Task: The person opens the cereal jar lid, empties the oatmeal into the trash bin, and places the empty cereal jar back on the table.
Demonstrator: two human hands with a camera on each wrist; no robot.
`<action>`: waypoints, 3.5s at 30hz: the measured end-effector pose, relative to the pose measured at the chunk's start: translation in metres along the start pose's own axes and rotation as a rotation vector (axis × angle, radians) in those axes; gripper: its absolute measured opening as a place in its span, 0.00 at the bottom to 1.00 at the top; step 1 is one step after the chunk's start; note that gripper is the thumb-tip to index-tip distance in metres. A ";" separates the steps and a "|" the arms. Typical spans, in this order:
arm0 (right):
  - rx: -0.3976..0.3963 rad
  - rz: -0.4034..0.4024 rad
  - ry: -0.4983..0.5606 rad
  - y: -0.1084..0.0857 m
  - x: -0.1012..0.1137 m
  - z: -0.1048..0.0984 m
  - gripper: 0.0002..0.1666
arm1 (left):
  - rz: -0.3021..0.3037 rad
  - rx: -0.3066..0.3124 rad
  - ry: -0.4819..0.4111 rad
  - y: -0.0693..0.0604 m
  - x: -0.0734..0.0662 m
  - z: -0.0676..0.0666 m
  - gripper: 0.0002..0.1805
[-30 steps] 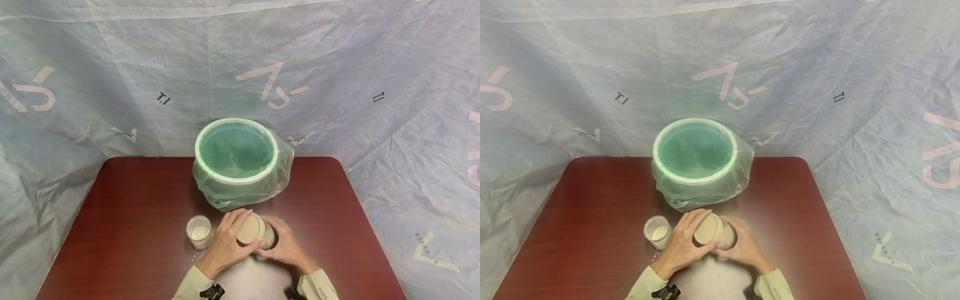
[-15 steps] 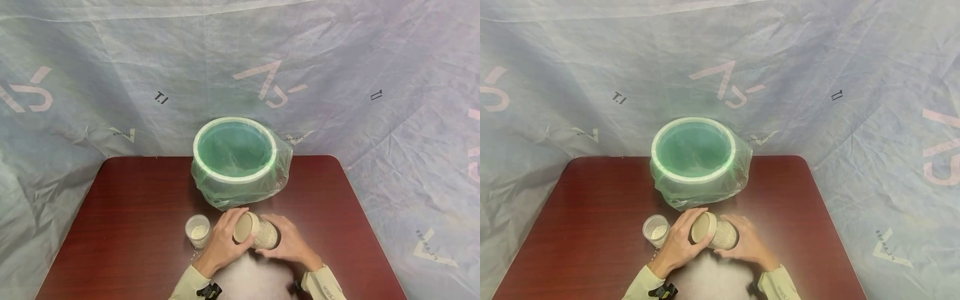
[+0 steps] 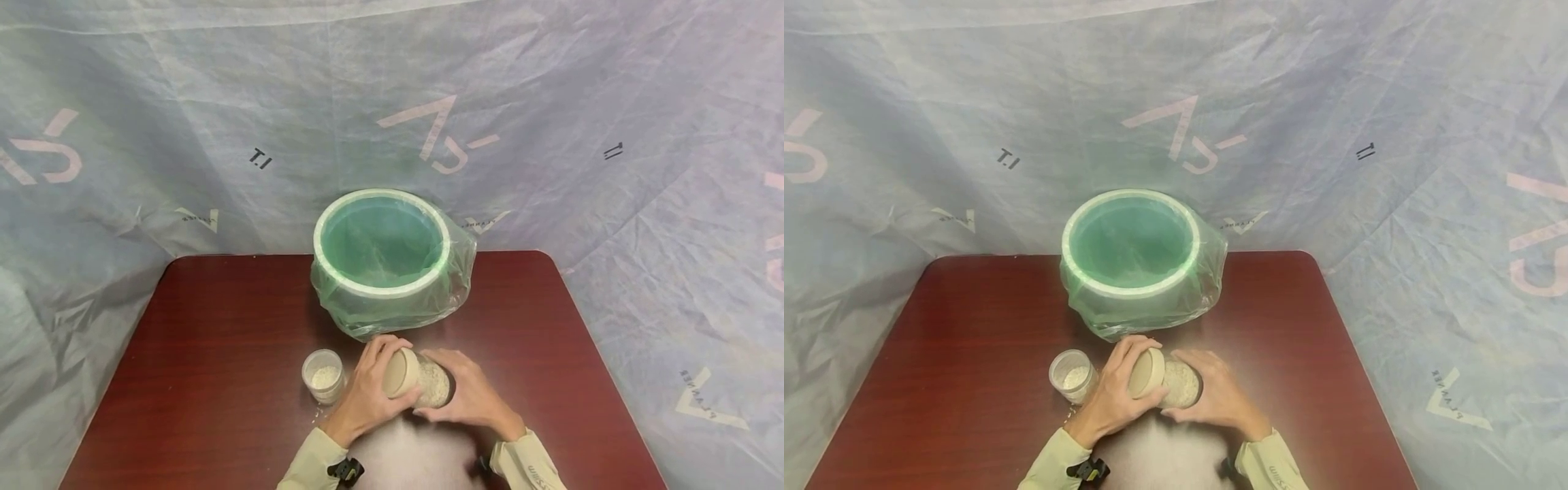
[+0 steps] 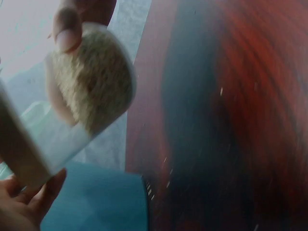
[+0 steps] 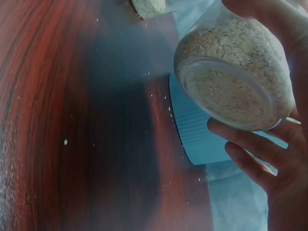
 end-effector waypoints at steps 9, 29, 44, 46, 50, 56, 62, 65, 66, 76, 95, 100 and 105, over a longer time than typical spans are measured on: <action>0.028 0.010 0.031 0.002 0.006 0.001 0.56 | 0.062 -0.201 0.007 0.006 -0.006 0.006 0.27; 0.045 0.157 0.274 0.001 0.012 0.018 0.57 | 0.133 -0.240 0.045 0.018 -0.027 0.004 0.27; -0.037 0.144 0.230 0.004 0.020 0.023 0.59 | 0.099 -0.233 0.120 0.018 -0.028 0.003 0.26; -0.042 0.148 0.234 0.002 0.019 0.024 0.59 | 0.098 -0.232 0.126 0.018 -0.029 0.003 0.26; -0.057 0.144 0.236 -0.001 0.019 0.027 0.59 | 0.090 -0.229 0.133 0.018 -0.030 0.003 0.25; -0.068 0.138 0.240 -0.002 0.020 0.027 0.58 | 0.080 -0.221 0.146 0.018 -0.030 0.004 0.25; -0.083 0.129 0.223 -0.002 0.022 0.027 0.58 | 0.086 -0.222 0.146 0.018 -0.030 0.005 0.25; -0.091 0.121 0.213 -0.001 0.022 0.027 0.59 | 0.084 -0.225 0.147 0.018 -0.030 0.004 0.24; -0.094 0.119 0.208 -0.001 0.023 0.027 0.59 | 0.082 -0.226 0.148 0.018 -0.030 0.004 0.24; -0.129 0.072 0.157 -0.001 0.023 0.029 0.59 | 0.070 -0.270 0.152 0.019 -0.033 0.003 0.22; -0.216 0.043 0.132 -0.001 0.021 0.030 0.58 | 0.002 -0.272 0.212 0.020 -0.036 0.008 0.23; -0.236 0.043 0.116 -0.001 0.021 0.030 0.59 | -0.046 -0.296 0.234 0.020 -0.039 0.010 0.22; -0.231 0.051 0.109 -0.001 0.019 0.030 0.59 | -0.117 -0.276 0.276 0.019 -0.043 0.011 0.24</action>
Point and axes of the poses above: each hand's wrist, its own y-axis towards the middle knuckle, its own z-axis out of the palm, x = y × z, the point moved 2 cm from there along y, towards the middle knuckle, and after that the axes turned 6 degrees about -x, right-handed, at the moved point
